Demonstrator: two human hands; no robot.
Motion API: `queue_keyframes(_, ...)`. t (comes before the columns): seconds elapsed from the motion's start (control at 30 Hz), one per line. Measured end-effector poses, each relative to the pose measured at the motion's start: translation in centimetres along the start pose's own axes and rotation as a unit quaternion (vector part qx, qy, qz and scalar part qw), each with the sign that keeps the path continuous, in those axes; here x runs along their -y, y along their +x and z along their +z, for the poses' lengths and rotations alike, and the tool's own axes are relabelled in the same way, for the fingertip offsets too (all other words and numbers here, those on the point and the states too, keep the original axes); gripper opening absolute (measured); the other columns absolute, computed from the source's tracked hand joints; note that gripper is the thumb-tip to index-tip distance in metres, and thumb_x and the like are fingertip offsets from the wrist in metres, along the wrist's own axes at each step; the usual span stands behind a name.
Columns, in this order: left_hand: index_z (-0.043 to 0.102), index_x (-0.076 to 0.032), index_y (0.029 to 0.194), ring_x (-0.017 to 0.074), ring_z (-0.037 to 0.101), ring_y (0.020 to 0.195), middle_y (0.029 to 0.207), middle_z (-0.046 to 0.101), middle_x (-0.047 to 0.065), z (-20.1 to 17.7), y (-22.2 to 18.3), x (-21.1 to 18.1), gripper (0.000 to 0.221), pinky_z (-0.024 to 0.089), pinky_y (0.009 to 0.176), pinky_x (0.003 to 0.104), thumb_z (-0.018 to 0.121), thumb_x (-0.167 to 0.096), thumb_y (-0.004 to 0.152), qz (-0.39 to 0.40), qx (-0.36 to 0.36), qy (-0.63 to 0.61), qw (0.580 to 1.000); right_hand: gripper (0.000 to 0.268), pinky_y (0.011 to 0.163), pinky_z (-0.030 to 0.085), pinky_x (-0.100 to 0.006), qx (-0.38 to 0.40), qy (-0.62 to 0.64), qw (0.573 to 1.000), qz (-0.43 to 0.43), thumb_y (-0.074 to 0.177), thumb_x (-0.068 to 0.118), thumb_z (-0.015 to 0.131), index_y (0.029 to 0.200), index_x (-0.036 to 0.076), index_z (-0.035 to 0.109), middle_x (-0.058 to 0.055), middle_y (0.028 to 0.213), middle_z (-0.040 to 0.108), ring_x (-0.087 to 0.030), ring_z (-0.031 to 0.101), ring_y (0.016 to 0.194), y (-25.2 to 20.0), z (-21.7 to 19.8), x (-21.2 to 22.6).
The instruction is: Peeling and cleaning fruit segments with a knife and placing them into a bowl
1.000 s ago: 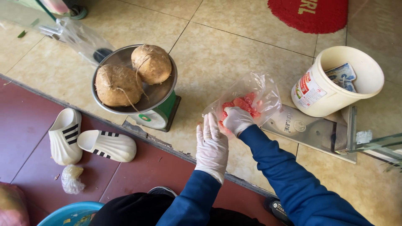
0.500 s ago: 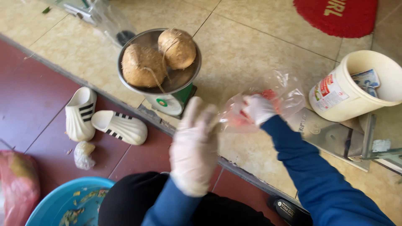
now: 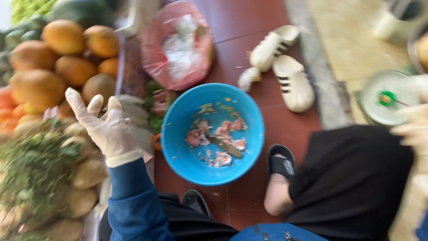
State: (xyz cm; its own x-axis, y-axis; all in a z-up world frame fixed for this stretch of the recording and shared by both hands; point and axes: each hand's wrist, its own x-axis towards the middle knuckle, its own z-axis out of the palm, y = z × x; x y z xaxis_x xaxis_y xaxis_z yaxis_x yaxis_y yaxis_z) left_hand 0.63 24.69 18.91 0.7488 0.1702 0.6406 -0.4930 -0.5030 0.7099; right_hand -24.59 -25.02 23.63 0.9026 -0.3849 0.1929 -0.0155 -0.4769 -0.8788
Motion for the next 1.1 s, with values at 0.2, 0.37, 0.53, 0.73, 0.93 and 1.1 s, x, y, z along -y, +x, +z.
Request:
queue_keyframes(0.2, 0.061, -0.015, 0.112, 0.0098, 0.044, 0.041, 0.064, 0.064, 0.008, 1.2, 4.7, 3.2, 0.032, 0.028, 0.033, 0.023, 0.054, 0.003, 0.086, -0.366, -0.062, -0.301, 0.878, 0.061, 0.079, 0.058, -0.035, 0.248, -0.19, 0.946, 0.093, 0.081, 0.029, 0.072, 0.141, 0.037, 0.063, 0.002, 0.117, 0.077, -0.023, 0.075, 0.09, 4.0, 28.3, -5.9)
queue_keyframes(0.37, 0.065, -0.003, 0.101, 0.019, 0.054, 0.048, 0.075, 0.065, 0.012, 10.5, 0.1, 25.1, 0.019, 0.04, 0.038, 0.031, 0.06, -0.021, 0.097, -0.54, -0.088, -0.242, 0.801, 0.073, 0.083, 0.057, -0.044, 0.414, -0.378, 0.828, 0.014, 0.088, 0.037, 0.058, 0.156, 0.034, 0.032, -0.008, 0.111, 0.068, -0.033, 0.07, 0.095, 1.1, 40.9, -16.5)
queue_keyframes(0.53, 0.077, -0.001, 0.089, 0.0266, 0.064, 0.071, 0.082, 0.076, 0.012, 14.3, -5.6, 44.9, 0.026, 0.054, 0.071, 0.039, 0.059, -0.021, 0.09, -0.558, 0.01, 0.199, 0.805, 0.081, 0.088, 0.056, -0.042, 0.482, -0.408, 0.771, 0.086, 0.09, 0.03, 0.055, 0.162, 0.035, 0.018, -0.008, 0.113, 0.066, -0.03, 0.069, 0.099, 1.6, 45.0, -17.3)
queue_keyframes(0.73, 0.074, -0.008, 0.11, 0.0365, 0.07, 0.102, 0.116, 0.075, 0.013, 15.5, -5.2, 48.5, 0.032, 0.055, 0.089, 0.05, 0.062, -0.033, 0.094, -0.613, 0.169, 0.278, 0.72, 0.101, 0.092, 0.056, -0.031, 0.505, -0.461, 0.729, 0.037, 0.087, 0.041, 0.063, 0.167, 0.033, 0.001, 0.0, 0.122, 0.057, -0.02, 0.065, 0.106, 0.5, 47.7, -20.7)
queue_keyframes(0.93, 0.024, -0.018, 0.164, 0.0173, 0.028, 0.155, 0.169, 0.029, -0.006, 17.1, 1.3, 39.5, 0.057, 0.021, 0.129, 0.04, 0.042, -0.037, 0.114, -0.706, 0.062, 0.109, 0.697, 0.103, 0.102, 0.046, -0.044, 0.576, -0.464, 0.653, 0.165, 0.094, 0.048, 0.058, 0.163, 0.049, -0.019, 0.0, 0.135, 0.049, -0.024, 0.057, 0.119, 1.3, 50.0, -27.0)
queue_keyframes(1.1, 0.072, -0.019, 0.121, 0.0372, 0.065, 0.123, 0.124, 0.071, 0.01, 20.5, 2.9, 44.3, 0.04, 0.056, 0.1, 0.051, 0.056, -0.05, 0.1, -0.442, 0.328, 0.334, 0.765, 0.104, 0.112, 0.043, -0.058, 0.62, -0.454, 0.599, 0.224, 0.096, 0.066, 0.052, 0.158, 0.053, -0.031, 0.002, 0.16, 0.038, -0.031, 0.042, 0.15, 0.6, 50.6, -29.7)
